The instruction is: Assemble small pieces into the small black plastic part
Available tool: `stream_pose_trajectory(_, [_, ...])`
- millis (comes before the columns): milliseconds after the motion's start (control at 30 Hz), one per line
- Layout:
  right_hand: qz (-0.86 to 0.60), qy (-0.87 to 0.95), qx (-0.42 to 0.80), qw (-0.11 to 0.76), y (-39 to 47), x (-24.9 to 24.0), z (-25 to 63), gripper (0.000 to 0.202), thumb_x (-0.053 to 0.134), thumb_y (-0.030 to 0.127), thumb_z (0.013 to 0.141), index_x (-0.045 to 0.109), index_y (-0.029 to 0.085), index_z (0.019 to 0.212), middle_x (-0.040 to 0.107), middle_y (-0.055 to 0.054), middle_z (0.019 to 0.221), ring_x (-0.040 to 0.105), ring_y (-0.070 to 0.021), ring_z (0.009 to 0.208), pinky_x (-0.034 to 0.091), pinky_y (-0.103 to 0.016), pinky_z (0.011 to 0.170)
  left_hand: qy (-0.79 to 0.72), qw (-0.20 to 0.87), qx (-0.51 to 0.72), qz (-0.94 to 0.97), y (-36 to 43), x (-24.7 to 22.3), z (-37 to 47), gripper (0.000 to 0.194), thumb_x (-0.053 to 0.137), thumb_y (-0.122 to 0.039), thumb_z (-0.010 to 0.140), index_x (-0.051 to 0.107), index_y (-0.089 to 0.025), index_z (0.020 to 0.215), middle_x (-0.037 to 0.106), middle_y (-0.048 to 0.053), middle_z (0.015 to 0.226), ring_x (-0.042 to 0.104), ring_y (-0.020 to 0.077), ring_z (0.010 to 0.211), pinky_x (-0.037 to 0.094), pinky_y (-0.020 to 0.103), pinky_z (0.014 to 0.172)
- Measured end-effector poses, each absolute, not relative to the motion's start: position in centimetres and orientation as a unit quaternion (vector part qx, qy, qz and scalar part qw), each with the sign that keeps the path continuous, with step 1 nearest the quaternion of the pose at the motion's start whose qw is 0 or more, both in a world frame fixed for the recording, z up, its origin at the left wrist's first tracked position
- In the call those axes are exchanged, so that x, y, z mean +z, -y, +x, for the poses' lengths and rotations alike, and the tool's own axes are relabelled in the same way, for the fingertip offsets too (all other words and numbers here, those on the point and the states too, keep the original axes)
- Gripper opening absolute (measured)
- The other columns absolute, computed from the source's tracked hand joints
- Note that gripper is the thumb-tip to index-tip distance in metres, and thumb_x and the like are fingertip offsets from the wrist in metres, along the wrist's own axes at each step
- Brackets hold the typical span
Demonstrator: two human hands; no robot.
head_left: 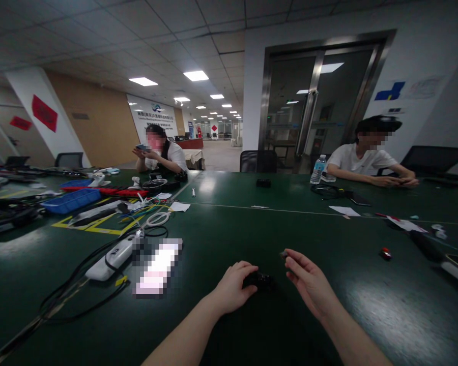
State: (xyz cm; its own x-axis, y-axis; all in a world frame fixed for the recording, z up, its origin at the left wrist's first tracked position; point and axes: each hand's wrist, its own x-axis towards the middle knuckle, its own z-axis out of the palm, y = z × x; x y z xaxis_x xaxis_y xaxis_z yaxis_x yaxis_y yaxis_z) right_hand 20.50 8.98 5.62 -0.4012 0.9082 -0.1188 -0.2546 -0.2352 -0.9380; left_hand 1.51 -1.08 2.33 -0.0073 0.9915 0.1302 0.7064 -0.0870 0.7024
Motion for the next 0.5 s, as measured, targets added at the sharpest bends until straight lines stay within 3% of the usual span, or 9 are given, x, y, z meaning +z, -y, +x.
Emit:
stream_pose_trajectory(267, [-0.352,0.606,0.625,0.343,-8.7,4.6,20.2,0.035,0.075,0.038,0.063,0.068,0.025,0.095,0.068,-0.003,0.096,0.058,-0.0225,0.095,0.044,-0.035,0.084,-0.634,0.227,0.312,0.67,1.0,2.3,1.5,0.047,0.059,-0.023,0.078,0.049,-0.027,0.124,0.048,0.004,0.123,0.046,0.0227,0.109,0.037,0.035,0.095])
stream_pose_trajectory(500, [-0.331,0.739,0.525,0.261,-8.7,3.5,19.7,0.03,0.065,0.037,0.072,0.066,0.021,0.098,0.066,-0.003,0.09,0.06,-0.0208,0.084,0.047,-0.034,0.078,-0.635,0.222,0.309,0.673,0.9,2.2,1.4,0.047,0.06,-0.023,0.077,0.05,-0.026,0.123,0.049,0.004,0.121,0.046,0.0231,0.109,0.036,0.037,0.095])
